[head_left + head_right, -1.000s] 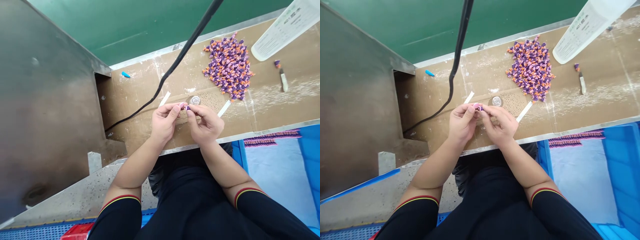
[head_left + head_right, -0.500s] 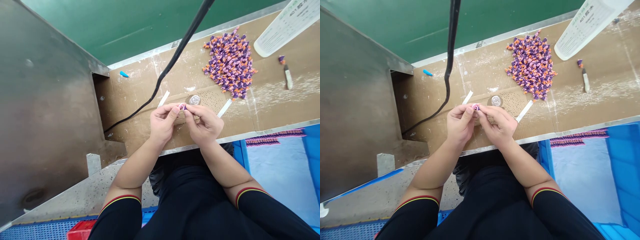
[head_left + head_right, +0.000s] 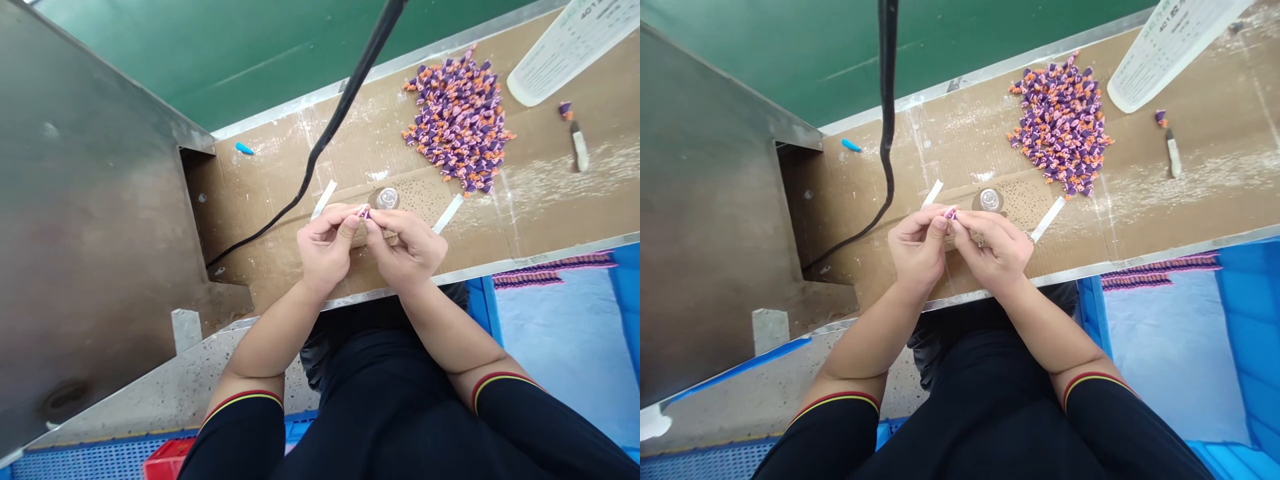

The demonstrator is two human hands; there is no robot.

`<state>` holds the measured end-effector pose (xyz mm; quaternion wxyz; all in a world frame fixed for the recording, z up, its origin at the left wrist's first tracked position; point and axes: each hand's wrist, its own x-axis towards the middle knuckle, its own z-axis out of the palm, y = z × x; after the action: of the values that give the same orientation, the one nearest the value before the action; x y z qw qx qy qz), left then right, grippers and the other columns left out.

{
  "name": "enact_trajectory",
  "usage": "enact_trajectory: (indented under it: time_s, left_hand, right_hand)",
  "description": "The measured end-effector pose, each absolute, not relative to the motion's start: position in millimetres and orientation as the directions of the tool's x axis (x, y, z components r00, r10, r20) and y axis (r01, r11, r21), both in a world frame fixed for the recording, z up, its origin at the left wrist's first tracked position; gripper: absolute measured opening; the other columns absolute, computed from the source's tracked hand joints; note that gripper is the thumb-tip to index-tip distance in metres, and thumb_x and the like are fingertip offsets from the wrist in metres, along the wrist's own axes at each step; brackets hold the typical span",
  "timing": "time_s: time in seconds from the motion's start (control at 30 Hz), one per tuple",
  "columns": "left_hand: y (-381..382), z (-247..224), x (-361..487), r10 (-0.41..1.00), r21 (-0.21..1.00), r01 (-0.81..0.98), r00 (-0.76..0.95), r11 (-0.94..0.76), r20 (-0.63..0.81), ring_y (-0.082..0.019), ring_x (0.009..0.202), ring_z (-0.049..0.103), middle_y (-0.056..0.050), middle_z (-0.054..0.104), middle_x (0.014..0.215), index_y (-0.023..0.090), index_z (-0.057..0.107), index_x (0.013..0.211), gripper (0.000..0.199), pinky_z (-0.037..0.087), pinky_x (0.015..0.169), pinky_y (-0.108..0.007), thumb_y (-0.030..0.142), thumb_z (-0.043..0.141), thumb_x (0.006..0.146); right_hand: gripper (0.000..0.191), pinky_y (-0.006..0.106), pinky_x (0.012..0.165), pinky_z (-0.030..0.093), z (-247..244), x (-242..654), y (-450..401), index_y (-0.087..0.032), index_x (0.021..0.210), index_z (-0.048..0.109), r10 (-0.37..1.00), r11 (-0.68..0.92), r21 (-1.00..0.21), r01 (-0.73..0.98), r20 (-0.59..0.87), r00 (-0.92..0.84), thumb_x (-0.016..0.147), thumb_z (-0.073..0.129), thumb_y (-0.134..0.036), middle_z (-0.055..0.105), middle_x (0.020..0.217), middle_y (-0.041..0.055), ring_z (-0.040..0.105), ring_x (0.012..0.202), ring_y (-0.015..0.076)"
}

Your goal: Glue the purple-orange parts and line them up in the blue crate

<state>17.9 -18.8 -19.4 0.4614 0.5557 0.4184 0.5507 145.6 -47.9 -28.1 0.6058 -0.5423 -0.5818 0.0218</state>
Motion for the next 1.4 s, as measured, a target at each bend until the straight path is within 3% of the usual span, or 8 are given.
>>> enact_trajectory:
  time_s: [0.17, 0.3, 0.53, 0.9, 1.03, 1.13, 1.27, 1.4]
  left_hand:
    - [-19.3, -20.2, 17.2, 0.934, 0.935, -0.015, 0.031, -0.354, 0.355, -0.019, 0.102, 0.081, -0.004, 0.087, 0.106, 0.032, 0.088, 0.105, 0.012, 0.066, 0.099, -0.039, 0.041, 0.081, 0.104]
    - [-19.4, -20.0, 16.5, 0.884, 0.880, 0.080, 0.036, -0.467, 0.466, -0.019, 0.100, 0.080, -0.002, 0.087, 0.109, 0.034, 0.088, 0.108, 0.010, 0.066, 0.095, -0.042, 0.035, 0.079, 0.105]
    - [-22.5, -20.2, 18.5, 0.917, 0.921, 0.007, 0.096, -0.389, 0.386, -0.021, 0.112, 0.082, -0.002, 0.086, 0.119, 0.038, 0.088, 0.119, 0.016, 0.068, 0.104, -0.045, 0.039, 0.077, 0.107]
    - [-20.7, -29.3, 21.0, 0.909, 0.922, -0.129, 0.166, -0.364, 0.382, -0.019, 0.121, 0.081, -0.002, 0.085, 0.126, 0.039, 0.087, 0.124, 0.021, 0.068, 0.106, -0.035, 0.032, 0.075, 0.108]
    - [-17.3, -31.7, 19.5, 0.947, 0.953, -0.180, 0.166, -0.243, 0.273, -0.017, 0.105, 0.081, -0.006, 0.085, 0.124, 0.035, 0.088, 0.124, 0.021, 0.065, 0.080, -0.026, 0.041, 0.073, 0.110]
    - [-12.9, -33.1, 17.1, 0.970, 0.952, -0.224, 0.075, -0.209, 0.230, -0.013, 0.085, 0.074, -0.006, 0.085, 0.103, 0.029, 0.089, 0.109, 0.024, 0.059, 0.073, -0.023, 0.049, 0.078, 0.105]
    - [-5.1, -32.0, 15.7, 0.988, 0.964, -0.228, 0.032, -0.138, 0.149, -0.010, 0.061, 0.056, -0.002, 0.065, 0.071, 0.022, 0.083, 0.088, 0.035, 0.045, 0.055, -0.022, 0.055, 0.080, 0.099]
    - [-3.1, -28.9, 14.1, 0.981, 0.962, -0.209, 0.035, -0.177, 0.188, -0.009, 0.054, 0.040, 0.000, 0.049, 0.065, 0.019, 0.060, 0.071, 0.047, 0.031, 0.050, -0.026, 0.053, 0.074, 0.101]
  right_hand:
    - [0.010, 0.034, 0.076, 0.075, -24.8, 143.2, -47.4, -0.029, 0.106, 0.081, 0.627, 0.477, -0.697, 0.535, 0.697, 0.349, 0.104, 0.078, -0.020, 0.089, 0.099, 0.0013, 0.087, 0.084, 0.0213]
    - [0.009, 0.036, 0.076, 0.075, -25.7, 143.5, -48.6, -0.031, 0.105, 0.082, 0.651, 0.445, -0.712, 0.544, 0.674, 0.350, 0.105, 0.077, -0.023, 0.089, 0.099, 0.0009, 0.086, 0.083, 0.0218]
    - [0.010, 0.037, 0.078, 0.075, -29.9, 146.4, -46.9, -0.030, 0.105, 0.081, 0.630, 0.451, -0.718, 0.530, 0.677, 0.382, 0.105, 0.075, -0.023, 0.088, 0.100, 0.0015, 0.086, 0.087, 0.0224]
    - [0.010, 0.039, 0.083, 0.074, -30.8, 152.5, -48.8, -0.031, 0.106, 0.082, 0.669, 0.417, -0.749, 0.515, 0.636, 0.384, 0.109, 0.072, -0.031, 0.088, 0.100, 0.0020, 0.086, 0.090, 0.0225]
    - [0.015, 0.034, 0.084, 0.071, -18.0, 186.1, -57.9, -0.030, 0.116, 0.081, 0.780, 0.420, -0.722, 0.550, 0.597, 0.187, 0.108, 0.072, -0.022, 0.088, 0.106, 0.0008, 0.085, 0.092, 0.0194]
    - [0.016, 0.034, 0.085, 0.069, -12.3, 225.7, -68.9, -0.028, 0.116, 0.080, 0.863, 0.419, -0.638, 0.646, 0.502, -0.064, 0.109, 0.069, -0.020, 0.087, 0.107, 0.0028, 0.083, 0.094, 0.0201]
    - [0.022, 0.039, 0.078, 0.065, -16.3, 260.8, -77.8, -0.024, 0.102, 0.076, 0.849, 0.527, -0.465, 0.711, 0.332, -0.412, 0.109, 0.057, -0.016, 0.080, 0.100, 0.0095, 0.075, 0.090, 0.0246]
    - [0.029, 0.043, 0.082, 0.064, -21.5, 265.4, -82.4, -0.024, 0.101, 0.074, 0.823, 0.566, -0.393, 0.725, 0.220, -0.523, 0.109, 0.049, -0.013, 0.077, 0.101, 0.0111, 0.071, 0.090, 0.0260]
